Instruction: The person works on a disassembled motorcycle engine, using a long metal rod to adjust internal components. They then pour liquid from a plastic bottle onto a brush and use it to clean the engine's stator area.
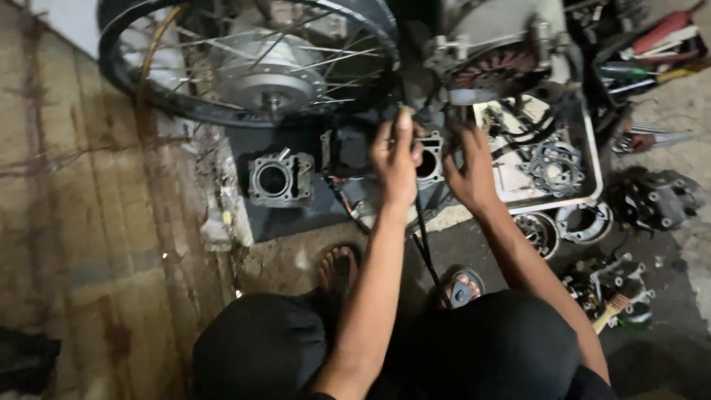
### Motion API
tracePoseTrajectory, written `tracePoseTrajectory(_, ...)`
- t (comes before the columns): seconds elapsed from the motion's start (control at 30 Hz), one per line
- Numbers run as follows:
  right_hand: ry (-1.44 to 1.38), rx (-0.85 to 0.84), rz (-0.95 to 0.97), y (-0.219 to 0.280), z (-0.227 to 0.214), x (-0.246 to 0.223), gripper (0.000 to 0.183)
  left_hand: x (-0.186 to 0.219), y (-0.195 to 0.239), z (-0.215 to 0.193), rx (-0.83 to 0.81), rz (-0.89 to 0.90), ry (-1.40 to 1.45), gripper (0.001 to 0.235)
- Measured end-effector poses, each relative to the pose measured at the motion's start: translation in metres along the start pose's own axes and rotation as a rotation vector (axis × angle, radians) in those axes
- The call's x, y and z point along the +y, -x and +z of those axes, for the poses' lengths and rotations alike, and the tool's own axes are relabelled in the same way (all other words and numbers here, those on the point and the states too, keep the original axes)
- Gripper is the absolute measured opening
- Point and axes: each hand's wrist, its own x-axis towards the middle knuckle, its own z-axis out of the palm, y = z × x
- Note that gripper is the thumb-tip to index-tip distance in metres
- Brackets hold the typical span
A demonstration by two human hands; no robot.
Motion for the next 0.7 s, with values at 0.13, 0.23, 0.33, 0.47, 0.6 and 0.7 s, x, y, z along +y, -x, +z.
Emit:
tracePoseTrajectory(0.13, -0.173, -0.228, 0.097, 0.034, -0.031, 0.001, 0.030, 0.017, -0.002, 0.010, 0.023, -0.035, 0.036, 0.022)
tracePoseTrajectory(0.23, -0.089, -0.450, 0.146, 0.068, -0.047, 0.011, 0.020, 0.021, -0.009, 0.009, 0.063, -0.057, 0.054, 0.024)
tracePoseTrajectory(0.33, -0.104, -0.610, 0.173, 0.100, -0.059, 0.020, 0.039, 0.020, -0.020, 0.000, 0.148, -0.038, 0.077, 0.025)
tracePoseTrajectory(0.47, -0.410, -0.635, 0.136, 0.120, -0.087, 0.002, 0.062, 0.023, -0.029, -0.008, 0.292, -0.066, 0.095, 0.028)
tracePoseTrajectory(0.6, -0.609, -0.537, 0.178, 0.124, -0.106, -0.010, 0.058, 0.019, -0.028, -0.006, 0.342, -0.095, 0.171, 0.029)
tracePoseTrajectory(0.7, -0.626, -0.417, 0.394, 0.136, -0.108, 0.004, 0.034, 0.019, -0.020, 0.012, 0.311, -0.089, 0.180, 0.028)
